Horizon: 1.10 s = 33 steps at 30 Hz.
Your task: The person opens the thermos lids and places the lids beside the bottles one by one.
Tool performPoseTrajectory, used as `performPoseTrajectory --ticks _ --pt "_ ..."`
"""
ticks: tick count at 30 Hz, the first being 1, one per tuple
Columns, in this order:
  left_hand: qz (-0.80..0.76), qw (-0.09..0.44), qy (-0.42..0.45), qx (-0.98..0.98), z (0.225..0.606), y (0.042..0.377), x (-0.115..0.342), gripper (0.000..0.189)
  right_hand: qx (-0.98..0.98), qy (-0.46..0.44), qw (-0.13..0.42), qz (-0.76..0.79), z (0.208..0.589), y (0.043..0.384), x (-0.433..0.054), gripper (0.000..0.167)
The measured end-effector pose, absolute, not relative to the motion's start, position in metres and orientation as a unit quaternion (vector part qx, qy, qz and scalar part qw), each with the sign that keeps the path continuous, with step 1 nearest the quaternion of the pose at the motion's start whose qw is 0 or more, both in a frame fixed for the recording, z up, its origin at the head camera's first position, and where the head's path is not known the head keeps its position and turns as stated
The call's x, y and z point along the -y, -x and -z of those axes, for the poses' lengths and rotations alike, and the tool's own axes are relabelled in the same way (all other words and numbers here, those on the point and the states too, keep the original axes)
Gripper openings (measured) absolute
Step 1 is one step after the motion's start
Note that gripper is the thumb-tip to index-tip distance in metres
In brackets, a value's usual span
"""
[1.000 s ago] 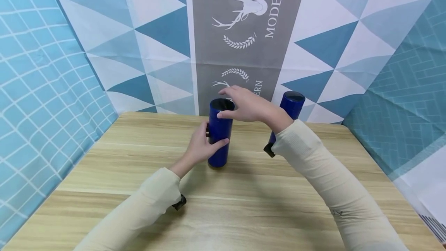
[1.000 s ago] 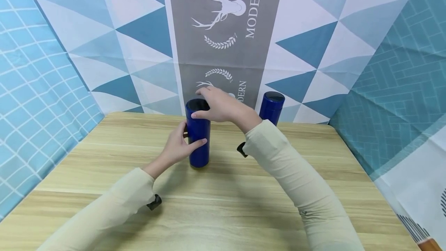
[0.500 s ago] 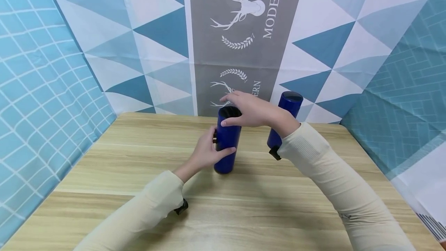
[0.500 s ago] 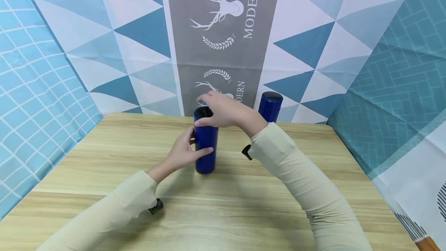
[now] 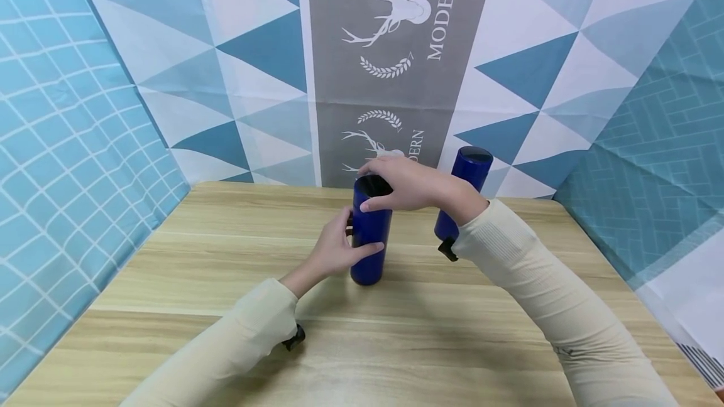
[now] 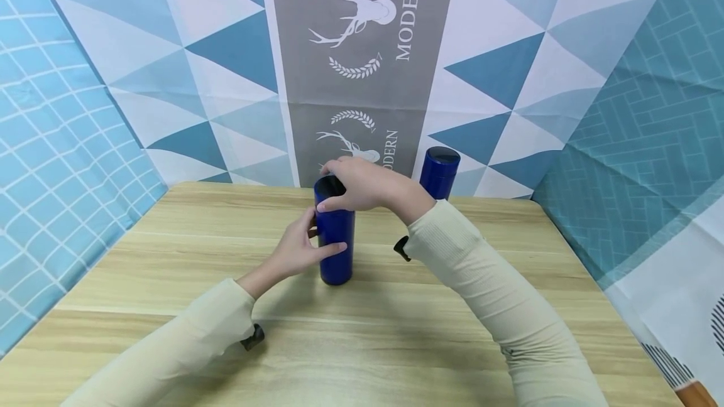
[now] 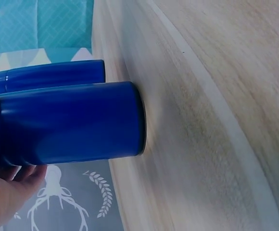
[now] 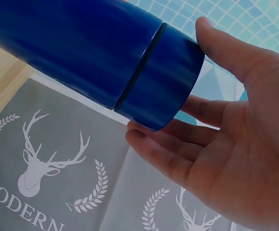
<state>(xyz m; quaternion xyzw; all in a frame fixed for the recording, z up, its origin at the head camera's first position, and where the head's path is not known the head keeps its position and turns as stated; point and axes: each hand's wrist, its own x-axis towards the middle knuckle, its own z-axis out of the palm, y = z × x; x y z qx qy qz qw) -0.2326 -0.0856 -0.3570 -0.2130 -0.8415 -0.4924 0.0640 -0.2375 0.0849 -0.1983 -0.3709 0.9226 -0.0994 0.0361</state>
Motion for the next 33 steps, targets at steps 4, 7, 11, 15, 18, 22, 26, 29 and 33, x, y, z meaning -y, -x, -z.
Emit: performPoseTrajectory --ticks 4,7,11,15,18,22,26,29,33 --pt "0.493 0.062 0.216 0.841 0.357 0.232 0.087 0.068 -0.920 0.376 0.039 0.098 0.199 0.237 -0.085 0.061" --pt "0.493 0.064 0.218 0.840 0.356 0.231 0.088 0.070 -0.921 0.373 0.037 0.103 0.200 0.237 -0.085 0.062" --pt "0.496 0.061 0.218 0.839 0.356 0.231 0.089 0.072 -0.921 0.371 0.032 0.119 0.202 0.239 -0.088 0.063" --pt "0.499 0.051 0.210 0.839 0.356 0.232 0.089 0.073 -0.918 0.375 0.025 0.127 0.203 0.241 -0.090 0.063" --pt "0.501 0.049 0.211 0.838 0.354 0.232 0.089 0.076 -0.916 0.382 0.025 0.118 0.203 0.241 -0.090 0.064" --pt "0.503 0.053 0.212 0.836 0.348 0.232 0.088 0.077 -0.916 0.389 0.032 0.096 0.198 0.243 -0.087 0.066" --pt "0.514 0.055 0.205 0.831 0.346 0.232 0.087 0.074 -0.918 0.386 0.044 0.074 0.192 0.242 -0.081 0.067" --pt "0.523 0.054 0.198 0.827 0.346 0.231 0.086 0.073 -0.921 0.382 0.051 0.057 0.188 0.240 -0.075 0.064" --pt "0.527 0.048 0.195 0.826 0.348 0.231 0.085 0.072 -0.927 0.368 0.058 0.038 0.185 0.236 -0.070 0.059"
